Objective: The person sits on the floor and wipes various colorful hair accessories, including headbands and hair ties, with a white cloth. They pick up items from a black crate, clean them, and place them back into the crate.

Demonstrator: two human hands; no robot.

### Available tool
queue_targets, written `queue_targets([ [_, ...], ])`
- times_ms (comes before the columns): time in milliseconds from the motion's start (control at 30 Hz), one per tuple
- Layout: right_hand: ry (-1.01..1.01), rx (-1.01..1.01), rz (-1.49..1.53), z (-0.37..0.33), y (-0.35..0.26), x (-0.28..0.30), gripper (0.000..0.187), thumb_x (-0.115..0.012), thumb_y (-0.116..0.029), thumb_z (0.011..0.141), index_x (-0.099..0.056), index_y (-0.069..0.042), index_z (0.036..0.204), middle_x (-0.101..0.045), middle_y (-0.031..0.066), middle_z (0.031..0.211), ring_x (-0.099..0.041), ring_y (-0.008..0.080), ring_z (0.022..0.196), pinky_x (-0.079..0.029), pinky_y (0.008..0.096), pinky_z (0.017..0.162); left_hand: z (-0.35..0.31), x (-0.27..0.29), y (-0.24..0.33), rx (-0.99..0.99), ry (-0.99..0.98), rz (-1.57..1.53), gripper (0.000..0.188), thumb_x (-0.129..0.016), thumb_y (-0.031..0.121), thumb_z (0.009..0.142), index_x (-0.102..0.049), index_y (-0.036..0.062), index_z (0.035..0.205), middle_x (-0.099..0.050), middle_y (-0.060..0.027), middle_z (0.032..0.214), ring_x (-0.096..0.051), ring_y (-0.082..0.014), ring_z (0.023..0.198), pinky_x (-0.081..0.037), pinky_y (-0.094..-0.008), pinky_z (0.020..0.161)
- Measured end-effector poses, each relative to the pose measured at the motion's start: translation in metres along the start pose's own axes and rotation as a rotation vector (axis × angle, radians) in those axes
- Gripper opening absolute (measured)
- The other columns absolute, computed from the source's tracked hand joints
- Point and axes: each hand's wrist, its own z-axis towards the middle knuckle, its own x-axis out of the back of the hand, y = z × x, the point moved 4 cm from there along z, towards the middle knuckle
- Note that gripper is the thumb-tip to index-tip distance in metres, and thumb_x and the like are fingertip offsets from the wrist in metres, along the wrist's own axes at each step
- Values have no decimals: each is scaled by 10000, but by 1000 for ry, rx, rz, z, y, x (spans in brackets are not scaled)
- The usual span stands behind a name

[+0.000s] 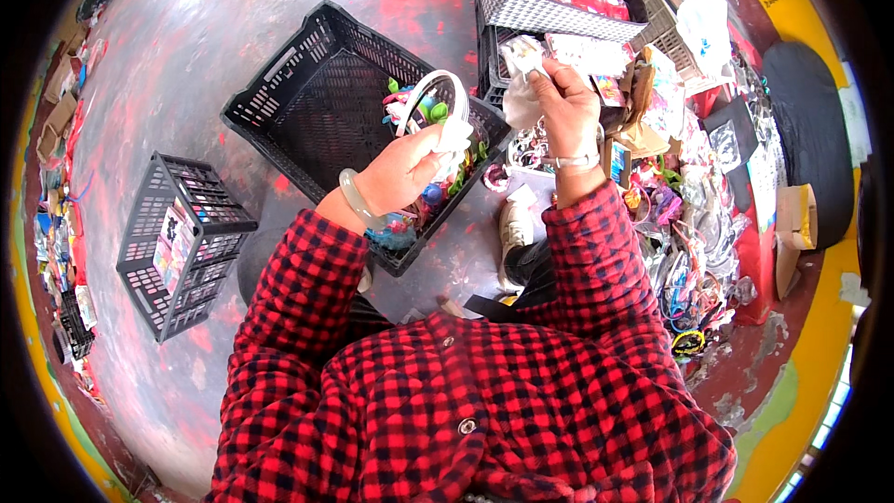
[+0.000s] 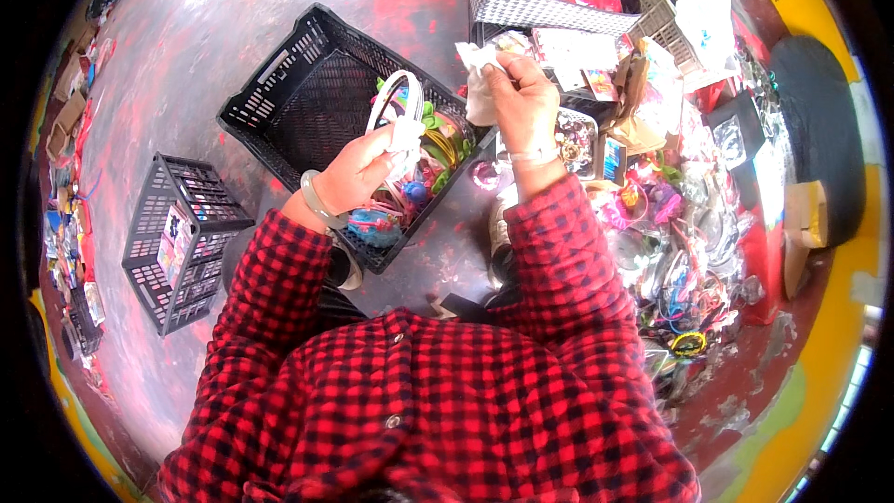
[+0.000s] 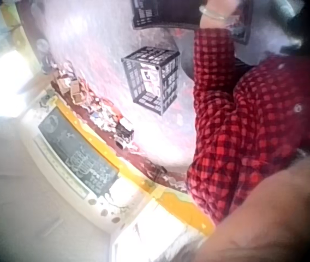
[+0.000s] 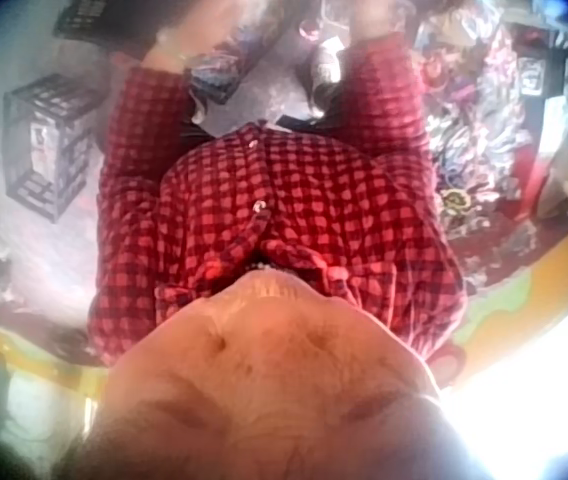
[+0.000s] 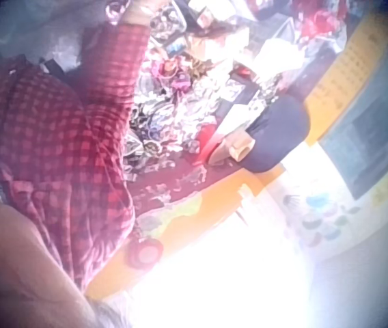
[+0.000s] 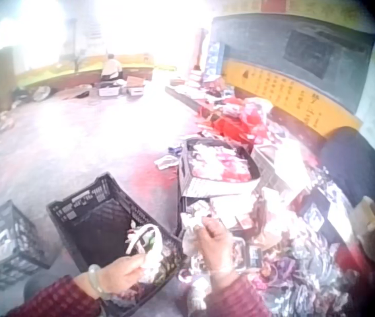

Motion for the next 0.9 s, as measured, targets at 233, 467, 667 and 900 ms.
queue_targets([
  [233,-512,188,-139,-26,-5,-42,229,-486,65,778,-604,13,967,-575,82,1008,-549,143,910,-428,236,803,-6,-7,13,79,-117,-210,281,-397,42,864,-460,-24,1129,-530,-50,945,-488,-106,846,-402,-246,761],
  [467,-125,171,-216,-3,26,-16,198,-538,36,771,-606,15,956,-593,13,871,-537,74,789,-434,208,706,4,8,-10,174,170,-753,281,-416,178,885,-485,-42,1045,-565,-98,860,-545,-178,772,-425,-283,711],
  [667,-166,302,-242,-29,-8,-40,190,-556,48,734,-605,-26,902,-592,54,827,-555,133,753,-448,245,679,0,22,-53,322,511,-940,287,-411,218,892,-516,-22,1012,-580,-98,888,-551,-166,800,-439,-288,704],
  [900,-488,613,-449,-61,-5,-89,230,-557,68,618,-598,-54,808,-593,100,817,-560,295,786,-458,345,698,5,10,-37,198,496,-1247,132,-430,75,857,-532,19,918,-579,-81,897,-558,-164,758,-428,-270,699],
])
